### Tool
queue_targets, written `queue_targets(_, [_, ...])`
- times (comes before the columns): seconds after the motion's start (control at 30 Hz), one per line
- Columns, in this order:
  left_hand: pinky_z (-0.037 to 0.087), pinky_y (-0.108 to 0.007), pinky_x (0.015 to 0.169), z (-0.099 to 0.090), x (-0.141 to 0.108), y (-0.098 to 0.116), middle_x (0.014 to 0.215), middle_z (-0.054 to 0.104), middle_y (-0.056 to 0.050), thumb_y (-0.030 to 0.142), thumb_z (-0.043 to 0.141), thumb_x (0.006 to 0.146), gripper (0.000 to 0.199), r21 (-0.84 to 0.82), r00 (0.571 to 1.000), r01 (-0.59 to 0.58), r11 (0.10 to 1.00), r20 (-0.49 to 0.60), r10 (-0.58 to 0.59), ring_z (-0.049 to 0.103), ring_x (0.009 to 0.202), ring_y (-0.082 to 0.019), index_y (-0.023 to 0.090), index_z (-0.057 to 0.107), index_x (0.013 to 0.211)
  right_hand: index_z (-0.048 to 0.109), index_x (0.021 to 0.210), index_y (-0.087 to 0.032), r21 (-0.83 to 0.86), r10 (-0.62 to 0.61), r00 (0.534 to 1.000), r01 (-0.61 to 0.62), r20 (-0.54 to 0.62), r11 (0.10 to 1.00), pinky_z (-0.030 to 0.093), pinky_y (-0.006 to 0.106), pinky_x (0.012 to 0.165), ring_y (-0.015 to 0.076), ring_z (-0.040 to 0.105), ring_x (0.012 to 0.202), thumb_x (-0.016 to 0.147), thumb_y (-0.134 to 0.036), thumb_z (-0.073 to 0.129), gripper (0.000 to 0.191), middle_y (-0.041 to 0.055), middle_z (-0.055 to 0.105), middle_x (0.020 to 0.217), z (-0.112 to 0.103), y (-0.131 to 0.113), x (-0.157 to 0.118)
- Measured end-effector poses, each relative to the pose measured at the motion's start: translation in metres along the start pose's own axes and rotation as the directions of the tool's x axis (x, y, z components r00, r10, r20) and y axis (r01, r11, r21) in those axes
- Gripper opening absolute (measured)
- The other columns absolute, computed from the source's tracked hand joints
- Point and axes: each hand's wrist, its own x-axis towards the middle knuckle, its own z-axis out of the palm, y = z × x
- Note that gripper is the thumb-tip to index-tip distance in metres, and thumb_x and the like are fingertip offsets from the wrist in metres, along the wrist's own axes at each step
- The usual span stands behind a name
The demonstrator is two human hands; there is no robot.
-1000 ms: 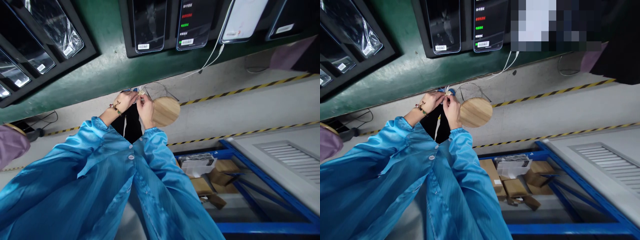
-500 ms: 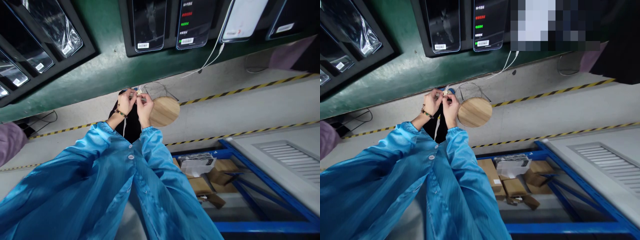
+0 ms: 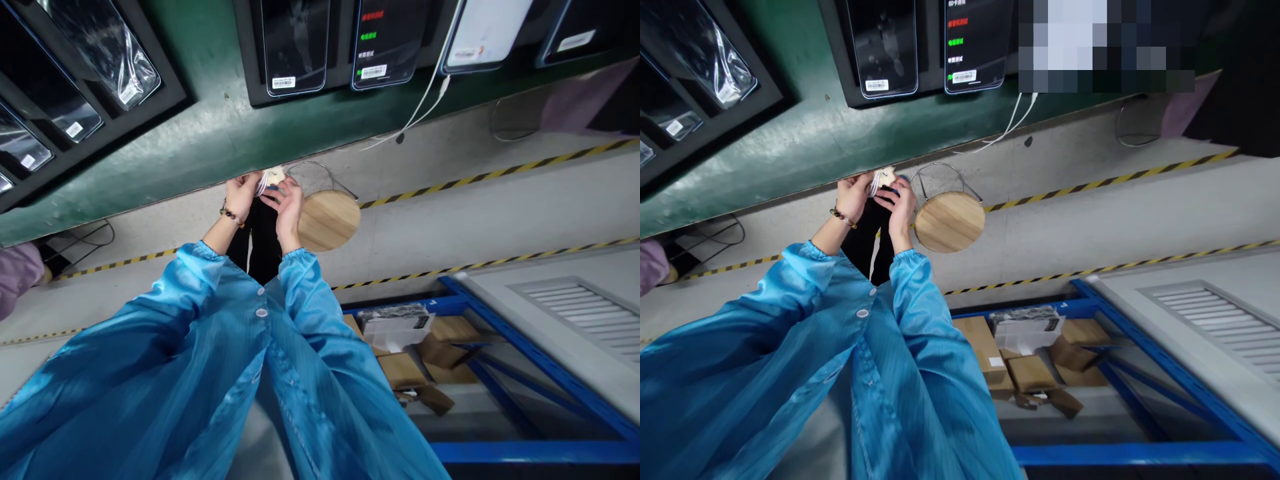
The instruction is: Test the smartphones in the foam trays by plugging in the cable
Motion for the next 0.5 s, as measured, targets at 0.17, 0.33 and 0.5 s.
queue_targets(0.17, [0.064,-0.032,0.082,-0.005,0.006,-0.005,0.085,0.077,-0.005,0.04,0.091,0.085,0.03,-0.085,0.999,0.005,0.996,0.043,-0.001,0.075,0.082,-0.021,0.018,0.072,0.081,0.07,0.11,-0.023,-0.199,-0.091,0.995,0.095,0.03,0.975,0.07,0.035,0.092,0.0197,0.078,0.1,0.095,-0.061,0.077,0.041,0.0047,0.079,0.107,0.007,-0.009,0.013])
queue_targets(0.33, [0.063,-0.041,0.101,-0.007,0.016,-0.01,0.097,0.082,-0.008,0.046,0.093,0.076,0.034,-0.027,0.999,-0.041,0.999,0.003,0.041,0.079,0.102,-0.029,0.018,0.078,0.087,0.069,0.107,-0.022,-0.154,-0.095,0.995,0.098,0.024,0.983,0.068,0.04,0.097,0.0213,0.078,0.106,0.095,-0.049,0.078,0.031,0.0059,0.078,0.109,0.012,-0.007,0.022])
queue_targets(0.5, [0.056,-0.047,0.12,-0.009,0.027,-0.008,0.115,0.083,-0.008,0.049,0.095,0.074,0.044,0.048,1.0,-0.014,0.999,0.024,0.013,0.075,0.128,-0.033,0.02,0.082,0.104,0.068,0.106,-0.02,0.035,-0.013,1.0,0.013,0.01,0.999,0.064,0.046,0.107,0.0223,0.076,0.121,0.102,-0.037,0.072,0.019,0.0066,0.078,0.115,0.019,-0.005,0.022])
